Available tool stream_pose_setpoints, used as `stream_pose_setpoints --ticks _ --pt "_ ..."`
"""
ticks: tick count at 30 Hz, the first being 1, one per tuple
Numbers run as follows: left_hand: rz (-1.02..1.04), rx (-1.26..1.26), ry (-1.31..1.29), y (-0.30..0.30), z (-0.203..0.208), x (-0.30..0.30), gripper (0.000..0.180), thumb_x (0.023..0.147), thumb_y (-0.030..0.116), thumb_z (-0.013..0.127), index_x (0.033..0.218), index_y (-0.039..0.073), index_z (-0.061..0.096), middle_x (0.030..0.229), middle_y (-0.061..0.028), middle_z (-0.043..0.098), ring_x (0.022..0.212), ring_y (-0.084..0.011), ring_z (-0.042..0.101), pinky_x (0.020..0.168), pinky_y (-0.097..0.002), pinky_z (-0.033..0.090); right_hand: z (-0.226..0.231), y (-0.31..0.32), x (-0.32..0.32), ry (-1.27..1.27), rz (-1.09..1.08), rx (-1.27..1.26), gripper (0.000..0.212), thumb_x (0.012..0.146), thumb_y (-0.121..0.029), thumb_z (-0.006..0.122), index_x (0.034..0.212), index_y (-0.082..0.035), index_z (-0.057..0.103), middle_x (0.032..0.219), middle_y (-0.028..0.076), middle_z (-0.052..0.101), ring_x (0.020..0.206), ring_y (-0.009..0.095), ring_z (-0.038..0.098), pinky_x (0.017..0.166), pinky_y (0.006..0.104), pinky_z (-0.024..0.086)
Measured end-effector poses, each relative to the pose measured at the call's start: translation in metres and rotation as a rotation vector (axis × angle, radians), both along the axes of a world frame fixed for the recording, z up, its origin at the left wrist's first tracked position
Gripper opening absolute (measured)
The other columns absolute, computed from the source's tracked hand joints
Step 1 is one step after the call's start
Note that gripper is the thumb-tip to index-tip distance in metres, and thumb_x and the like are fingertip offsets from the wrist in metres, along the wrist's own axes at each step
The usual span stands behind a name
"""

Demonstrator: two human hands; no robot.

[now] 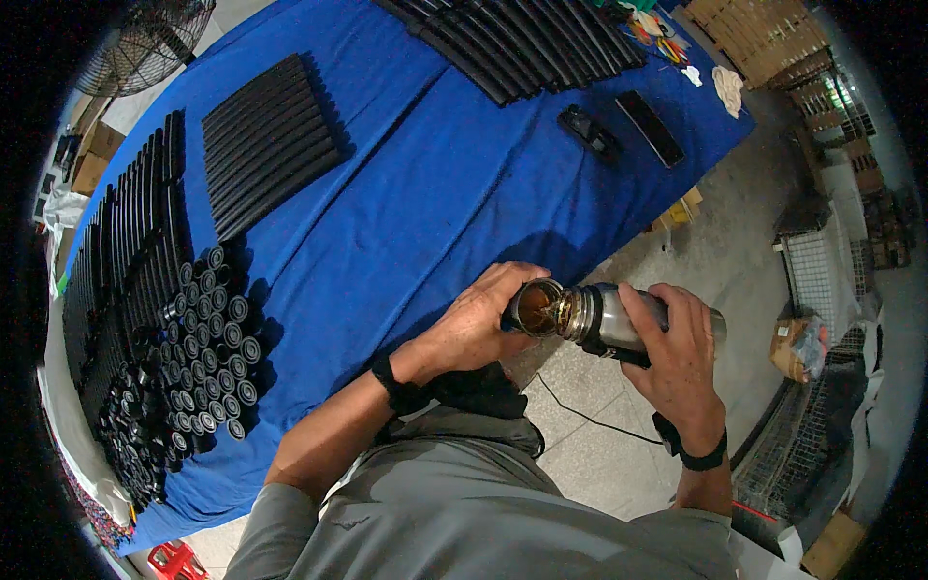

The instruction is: Assembling plastic tubes with end caps at a workstation.

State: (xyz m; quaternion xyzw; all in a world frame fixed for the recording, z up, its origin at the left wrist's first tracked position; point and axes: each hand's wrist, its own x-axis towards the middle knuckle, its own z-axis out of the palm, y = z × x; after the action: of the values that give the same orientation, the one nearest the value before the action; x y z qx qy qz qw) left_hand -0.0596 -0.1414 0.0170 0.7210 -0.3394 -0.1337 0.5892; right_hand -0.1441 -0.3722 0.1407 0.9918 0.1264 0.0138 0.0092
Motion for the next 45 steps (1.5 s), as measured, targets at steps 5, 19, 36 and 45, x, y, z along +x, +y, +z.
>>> stream_pose_setpoints --ticks 5,19,36,45 --pt "0.003 -0.007 0.017 -0.001 -0.001 0.000 0.068 0.071 0.003 0.080 0.131 0.003 0.047 0.121 -0.0160 0.055 0.117 -0.0343 0.053 0.102 -0.0408 0.044 0.000 0.000 0.000 -0.007 0.011 0.001 0.097 0.048 -0.007 0.086 0.139 -0.018 0.051 0.122 0.015 0.049 0.114 0.036 0.050 0.100 0.0492 0.039" --pt "0.017 0.004 0.017 0.001 0.000 0.001 0.069 0.072 0.007 0.081 0.133 0.005 0.048 0.126 -0.0153 0.055 0.121 -0.0332 0.054 0.104 -0.0391 0.045 -0.008 -0.005 0.002 0.016 -0.003 0.105 0.095 0.052 -0.008 0.085 0.140 -0.014 0.049 0.122 0.016 0.051 0.114 0.036 0.051 0.099 0.0489 0.040" --pt "0.132 0.092 -0.077 0.009 0.035 0.028 0.075 0.072 0.014 0.084 0.135 0.002 0.047 0.130 -0.0174 0.056 0.122 -0.0333 0.053 0.105 -0.0396 0.043 -0.026 -0.039 0.047 -0.029 -0.379 0.958 0.070 0.070 -0.012 0.085 0.129 -0.001 0.050 0.111 0.011 0.065 0.102 0.022 0.062 0.091 0.0349 0.050" --pt "0.207 0.096 -0.122 -0.020 0.037 0.062 0.071 0.070 0.009 0.083 0.132 0.000 0.048 0.126 -0.0188 0.057 0.120 -0.0353 0.053 0.103 -0.0405 0.044 -0.046 -0.064 0.132 -0.334 -0.295 1.141 0.068 0.071 -0.015 0.085 0.128 -0.003 0.049 0.116 0.009 0.061 0.105 0.020 0.060 0.094 0.0337 0.047"
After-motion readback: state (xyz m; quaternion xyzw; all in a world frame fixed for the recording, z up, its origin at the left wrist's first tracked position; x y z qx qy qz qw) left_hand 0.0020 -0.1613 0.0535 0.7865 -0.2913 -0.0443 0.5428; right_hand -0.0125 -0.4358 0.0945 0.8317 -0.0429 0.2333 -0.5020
